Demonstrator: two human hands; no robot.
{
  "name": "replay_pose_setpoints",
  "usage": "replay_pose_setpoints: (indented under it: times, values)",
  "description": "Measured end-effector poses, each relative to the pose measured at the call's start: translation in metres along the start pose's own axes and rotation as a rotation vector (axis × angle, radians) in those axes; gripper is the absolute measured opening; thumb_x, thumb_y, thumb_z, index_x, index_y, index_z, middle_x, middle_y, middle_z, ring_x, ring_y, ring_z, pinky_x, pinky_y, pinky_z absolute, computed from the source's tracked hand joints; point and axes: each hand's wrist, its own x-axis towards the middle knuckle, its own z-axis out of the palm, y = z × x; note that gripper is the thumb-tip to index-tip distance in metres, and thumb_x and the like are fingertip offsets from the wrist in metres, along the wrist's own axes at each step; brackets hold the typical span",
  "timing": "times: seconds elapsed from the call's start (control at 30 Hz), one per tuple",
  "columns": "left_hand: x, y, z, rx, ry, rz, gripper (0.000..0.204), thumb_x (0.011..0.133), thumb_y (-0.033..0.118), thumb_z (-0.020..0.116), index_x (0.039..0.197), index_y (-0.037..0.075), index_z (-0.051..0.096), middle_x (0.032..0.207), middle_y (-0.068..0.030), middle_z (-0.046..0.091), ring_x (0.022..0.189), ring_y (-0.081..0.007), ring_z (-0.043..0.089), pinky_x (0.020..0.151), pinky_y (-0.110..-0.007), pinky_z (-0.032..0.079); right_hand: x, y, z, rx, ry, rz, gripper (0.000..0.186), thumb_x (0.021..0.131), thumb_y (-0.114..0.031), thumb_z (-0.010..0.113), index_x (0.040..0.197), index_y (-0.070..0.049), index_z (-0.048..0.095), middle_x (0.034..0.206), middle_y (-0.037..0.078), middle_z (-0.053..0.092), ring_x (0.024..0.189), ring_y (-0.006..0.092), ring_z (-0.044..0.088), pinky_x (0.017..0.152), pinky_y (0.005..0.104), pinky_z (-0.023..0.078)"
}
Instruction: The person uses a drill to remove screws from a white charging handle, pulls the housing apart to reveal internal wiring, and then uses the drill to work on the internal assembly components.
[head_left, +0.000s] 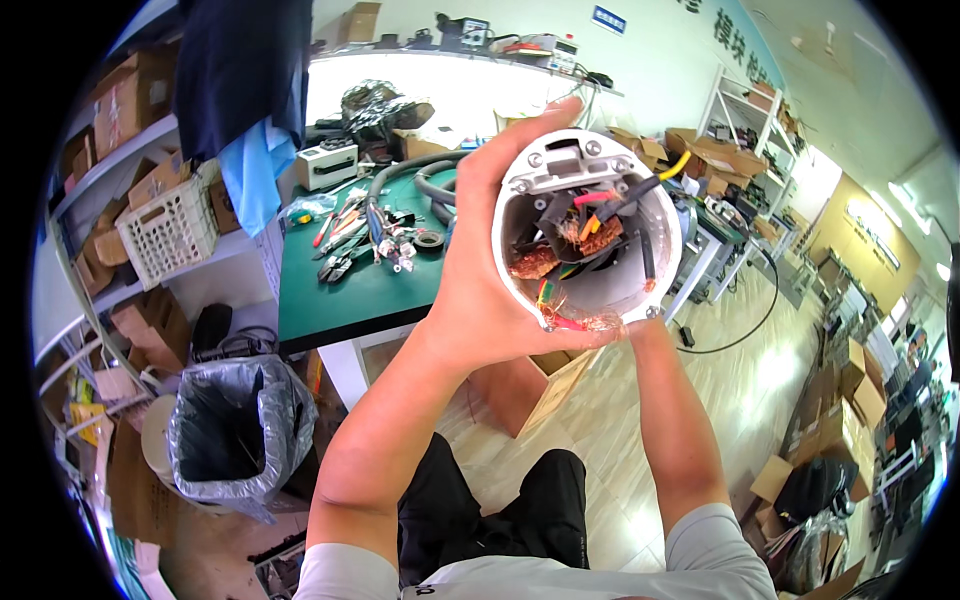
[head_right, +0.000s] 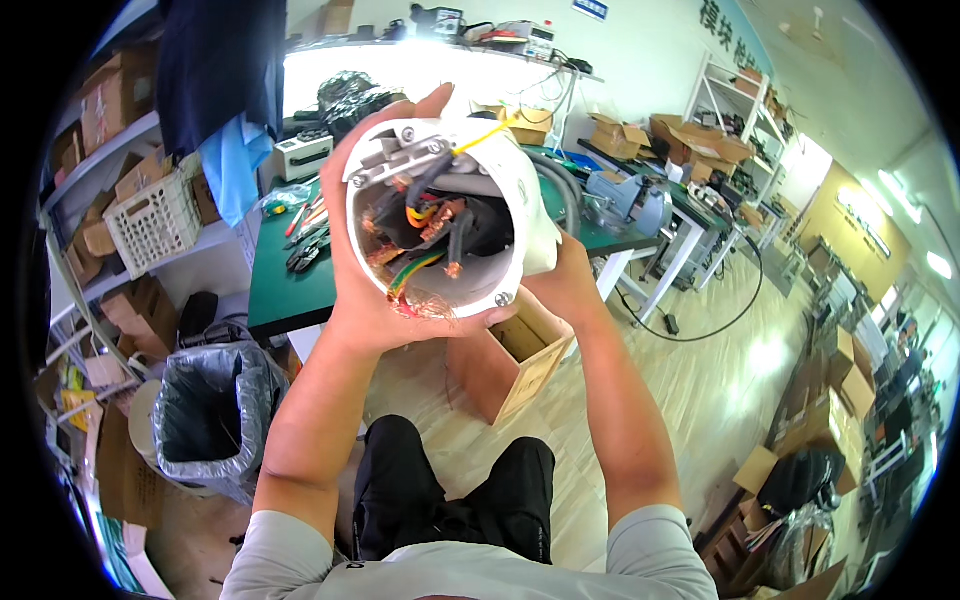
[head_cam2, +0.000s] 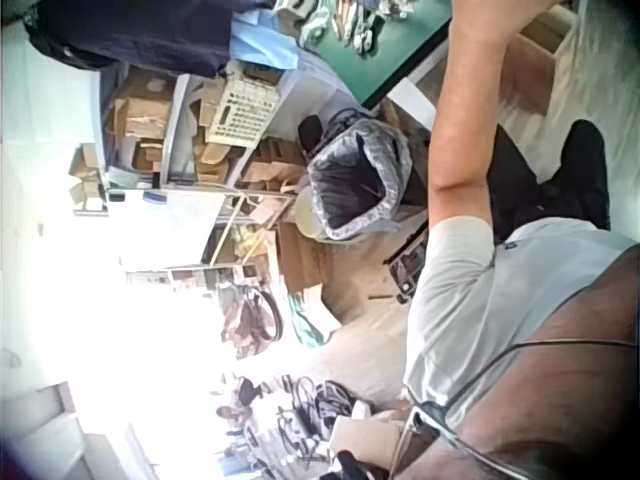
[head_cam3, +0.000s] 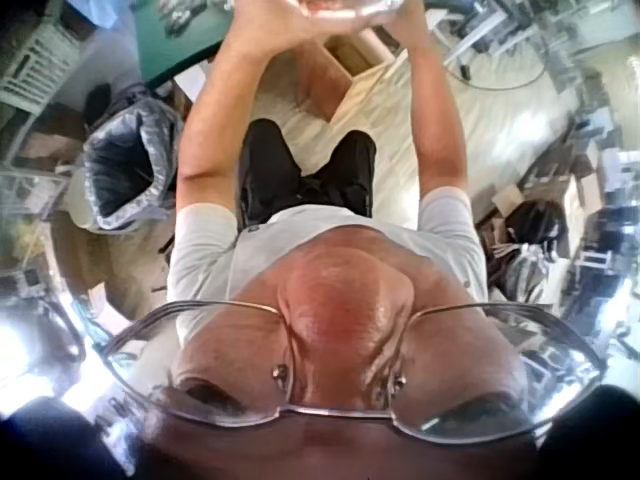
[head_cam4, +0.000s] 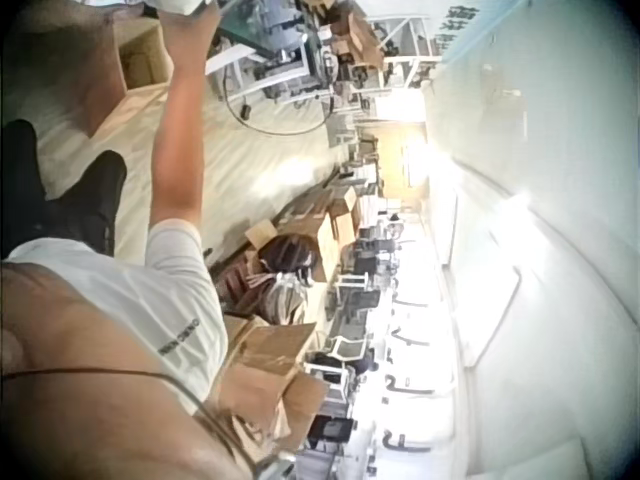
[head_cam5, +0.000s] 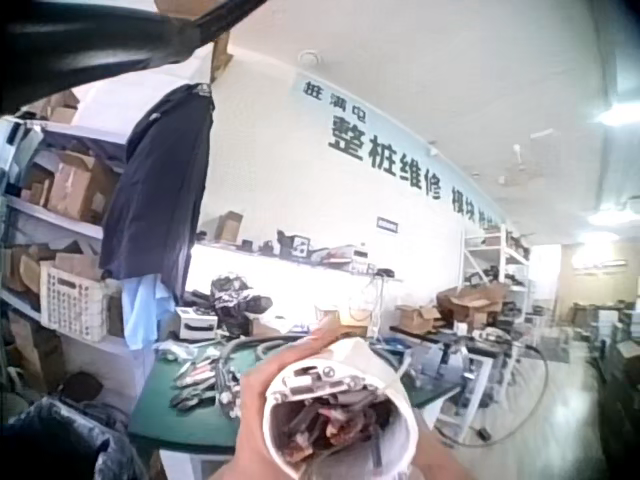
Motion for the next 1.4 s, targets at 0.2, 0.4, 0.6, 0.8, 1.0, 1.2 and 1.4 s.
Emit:
replay_pose_setpoints:
  times: [0.2, 0.4, 0.6, 0.8, 1.0, 1.2, 1.4]
  values:
    - [0.023, -0.005, 0.034, -0.076, -0.049, 0.126, 0.114, 0.047, 0.021, 0.096, 0.138, 0.005, 0.028, 0.142, -0.0188, 0.038, 0.138, -0.0336, 0.034, 0.111, -0.043, 0.031, -0.02, -0.041, -0.034, -0.17, -0.063, -0.013, 0.061, 0.071, -0.018, 0.08, 0.124, 0.0, 0.055, 0.118, 0.015, 0.064, 0.109, 0.0243, 0.061, 0.093, 0.0343, 0.045]
    - [0.035, -0.003, 0.057, -0.061, -0.066, 0.117, 0.111, 0.046, 0.017, 0.095, 0.137, 0.004, 0.033, 0.129, -0.014, 0.049, 0.116, -0.0262, 0.054, 0.098, -0.036, 0.044, -0.021, -0.031, -0.043, -0.143, 0.017, 0.051, 0.06, 0.072, -0.016, 0.078, 0.125, -0.001, 0.055, 0.122, 0.015, 0.062, 0.111, 0.0253, 0.06, 0.096, 0.0351, 0.044]
    - [0.041, 0.001, 0.061, 0.028, -0.129, 0.087, 0.111, 0.051, 0.013, 0.095, 0.138, 0.003, 0.027, 0.129, -0.016, 0.049, 0.113, -0.0237, 0.058, 0.096, -0.036, 0.048, -0.046, -0.035, -0.07, -0.296, 0.205, -0.025, 0.053, 0.074, -0.009, 0.071, 0.125, -0.002, 0.056, 0.124, 0.015, 0.061, 0.11, 0.0256, 0.059, 0.097, 0.0346, 0.044]
    - [0.052, 0.009, 0.077, 0.124, -0.189, 0.16, 0.11, 0.05, 0.012, 0.095, 0.138, 0.002, 0.028, 0.128, -0.0155, 0.05, 0.112, -0.0233, 0.058, 0.096, -0.036, 0.049, -0.074, -0.14, -0.096, -0.351, 0.629, -0.712, 0.051, 0.092, -0.024, 0.053, 0.135, 0.003, 0.044, 0.131, 0.016, 0.054, 0.118, 0.0233, 0.052, 0.099, 0.0373, 0.04]
    - [0.049, 0.013, 0.084, -0.003, -0.269, 0.084, 0.109, 0.054, 0.009, 0.094, 0.14, 0.004, 0.027, 0.13, -0.0162, 0.048, 0.113, -0.0247, 0.058, 0.095, -0.038, 0.05, -0.081, -0.201, -0.092, -0.927, 0.41, -0.825, 0.046, 0.095, -0.04, 0.05, 0.109, 0.002, 0.062, 0.121, 0.021, 0.057, 0.113, 0.0289, 0.054, 0.096, 0.0399, 0.042]
    - [0.046, 0.009, 0.081, -0.029, -0.264, 0.101, 0.107, 0.056, 0.011, 0.093, 0.139, 0.004, 0.025, 0.132, -0.0169, 0.047, 0.113, -0.0262, 0.057, 0.094, -0.038, 0.051, -0.091, -0.198, -0.083, -0.976, 0.37, -0.893, 0.019, 0.089, -0.021, 0.059, 0.09, -0.002, 0.062, 0.103, 0.016, 0.065, 0.099, 0.0312, 0.059, 0.089, 0.0417, 0.046]
    - [0.038, 0.01, 0.08, -0.03, -0.253, 0.014, 0.105, 0.058, 0.011, 0.092, 0.139, 0.005, 0.025, 0.132, -0.0179, 0.046, 0.114, -0.0262, 0.056, 0.095, -0.039, 0.051, -0.093, -0.196, -0.079, -0.896, 0.351, -0.864, 0.028, 0.089, -0.024, 0.059, 0.103, -0.001, 0.062, 0.11, 0.019, 0.064, 0.1, 0.0294, 0.059, 0.089, 0.0397, 0.046]
